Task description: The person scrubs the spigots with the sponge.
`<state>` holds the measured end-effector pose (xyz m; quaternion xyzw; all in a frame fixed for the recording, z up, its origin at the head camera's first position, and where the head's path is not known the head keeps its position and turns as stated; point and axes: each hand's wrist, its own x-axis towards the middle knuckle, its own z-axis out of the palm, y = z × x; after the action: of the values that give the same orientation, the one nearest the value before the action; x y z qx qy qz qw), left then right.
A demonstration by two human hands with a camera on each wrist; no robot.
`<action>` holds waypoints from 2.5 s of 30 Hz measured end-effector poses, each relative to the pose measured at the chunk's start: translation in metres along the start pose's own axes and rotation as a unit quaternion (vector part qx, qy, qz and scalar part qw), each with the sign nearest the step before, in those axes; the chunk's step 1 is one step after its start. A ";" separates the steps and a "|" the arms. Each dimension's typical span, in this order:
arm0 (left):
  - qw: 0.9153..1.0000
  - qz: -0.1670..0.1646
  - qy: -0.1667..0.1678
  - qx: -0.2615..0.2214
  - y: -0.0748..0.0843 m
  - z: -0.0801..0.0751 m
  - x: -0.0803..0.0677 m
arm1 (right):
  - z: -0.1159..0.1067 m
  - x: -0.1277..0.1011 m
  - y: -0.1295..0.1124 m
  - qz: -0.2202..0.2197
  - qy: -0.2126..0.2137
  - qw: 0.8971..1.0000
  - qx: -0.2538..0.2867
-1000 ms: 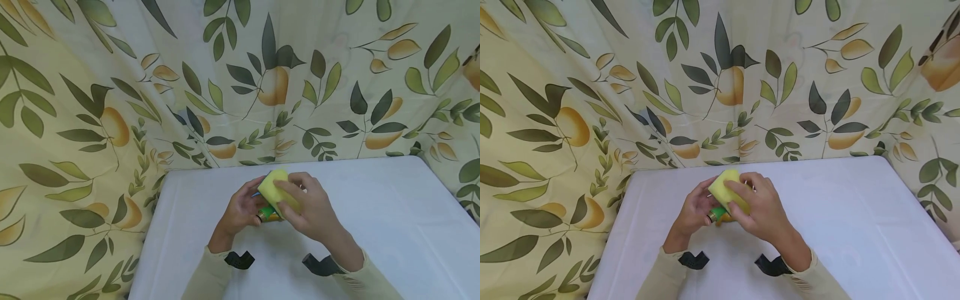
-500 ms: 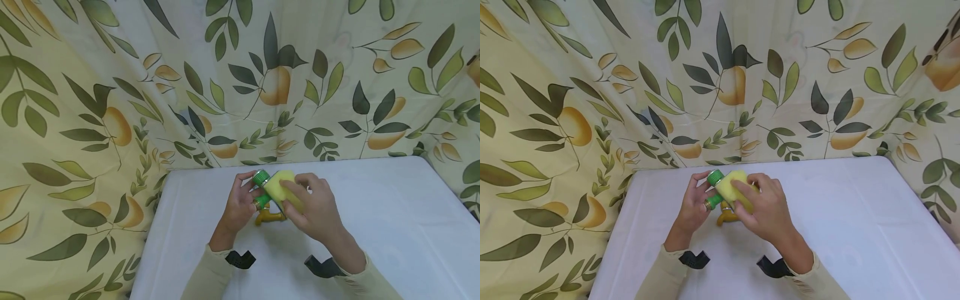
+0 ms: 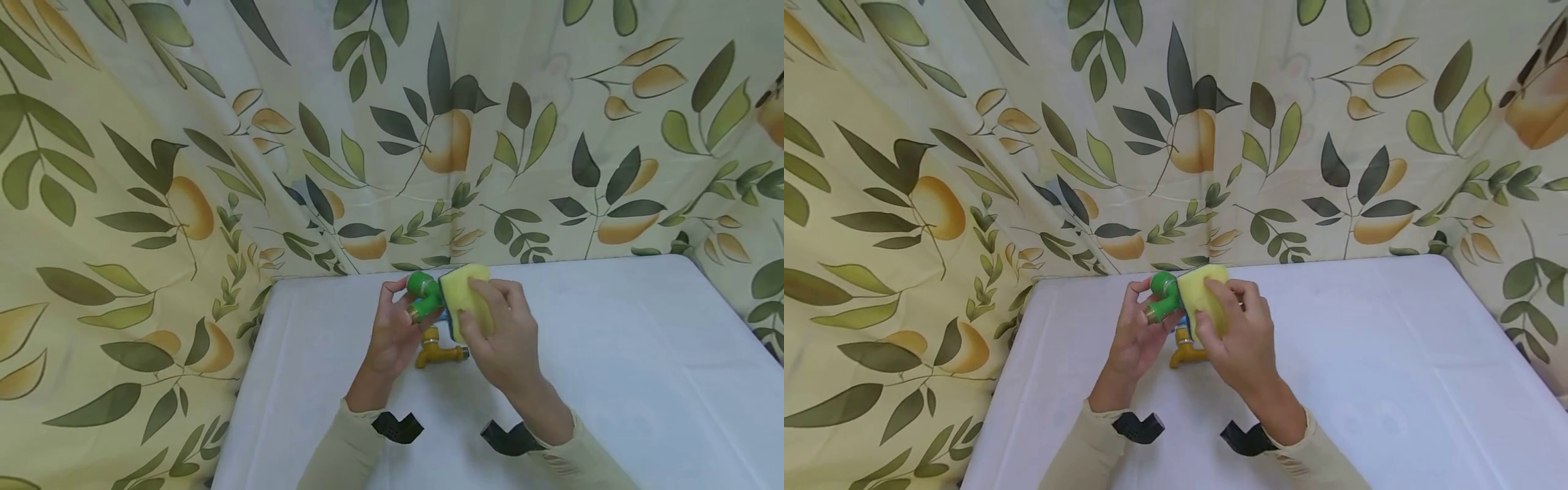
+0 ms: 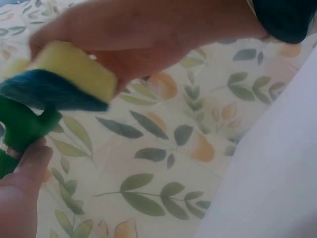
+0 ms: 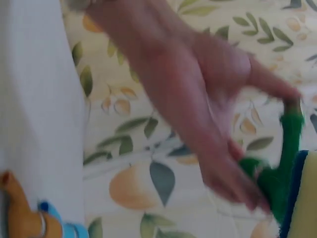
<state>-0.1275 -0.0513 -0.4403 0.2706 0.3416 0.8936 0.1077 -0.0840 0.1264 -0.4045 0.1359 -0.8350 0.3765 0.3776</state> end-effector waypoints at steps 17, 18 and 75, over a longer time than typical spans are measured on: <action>1.000 0.017 0.026 0.004 -0.008 -0.005 -0.003 | 0.017 -0.006 -0.003 -0.118 -0.026 0.993 0.018; 0.999 0.021 0.024 0.001 -0.007 -0.004 -0.003 | 0.015 -0.006 -0.002 -0.121 -0.031 0.992 0.012; 0.804 0.015 -0.049 0.593 0.004 -0.004 -0.015 | -0.021 0.028 0.018 -0.097 -0.146 0.985 -0.013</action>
<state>-0.1179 -0.0626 -0.4461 0.3301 0.7952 0.5037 -0.0702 -0.1007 0.1553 -0.3843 0.2645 -0.8688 0.3033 0.2884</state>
